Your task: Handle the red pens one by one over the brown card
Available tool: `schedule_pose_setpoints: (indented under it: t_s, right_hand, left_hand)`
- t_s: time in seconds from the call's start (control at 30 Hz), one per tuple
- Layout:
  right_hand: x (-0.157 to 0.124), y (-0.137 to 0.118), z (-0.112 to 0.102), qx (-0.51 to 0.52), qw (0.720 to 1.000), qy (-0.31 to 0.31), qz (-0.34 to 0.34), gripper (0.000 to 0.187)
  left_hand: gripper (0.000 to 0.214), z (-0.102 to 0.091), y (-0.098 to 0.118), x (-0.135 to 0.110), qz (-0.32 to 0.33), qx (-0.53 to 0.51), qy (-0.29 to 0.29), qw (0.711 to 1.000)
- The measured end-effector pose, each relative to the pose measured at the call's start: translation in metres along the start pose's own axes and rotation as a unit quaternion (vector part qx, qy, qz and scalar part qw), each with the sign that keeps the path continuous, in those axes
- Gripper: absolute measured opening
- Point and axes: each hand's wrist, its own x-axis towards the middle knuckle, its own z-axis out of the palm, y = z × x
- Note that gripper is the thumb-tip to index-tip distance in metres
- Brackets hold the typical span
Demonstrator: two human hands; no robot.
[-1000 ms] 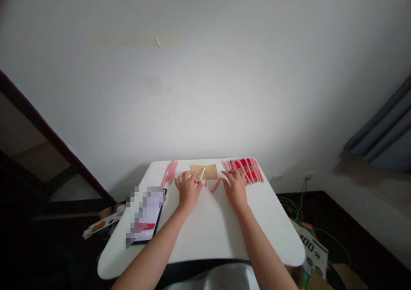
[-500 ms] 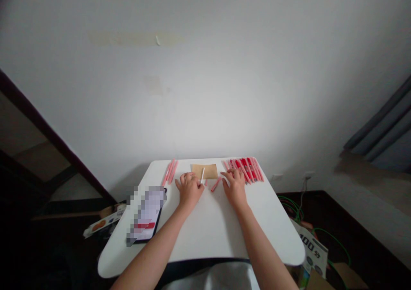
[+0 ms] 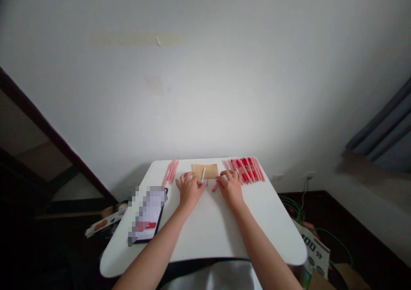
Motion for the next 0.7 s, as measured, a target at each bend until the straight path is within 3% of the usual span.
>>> schedule_pose_setpoints:
  t_s: [0.33, 0.7]
  right_hand:
    - [0.014, -0.011, 0.004, -0.01, 0.999, -0.021, -0.028, 0.015]
    - [0.019, -0.012, 0.005, -0.026, 0.993, -0.068, -0.09, 0.03]
  left_hand:
    - [0.007, -0.001, -0.003, 0.001, 0.009, -0.018, 0.024, 1.0]
    - [0.007, -0.002, -0.004, 0.002, -0.003, -0.023, 0.042, 0.999]
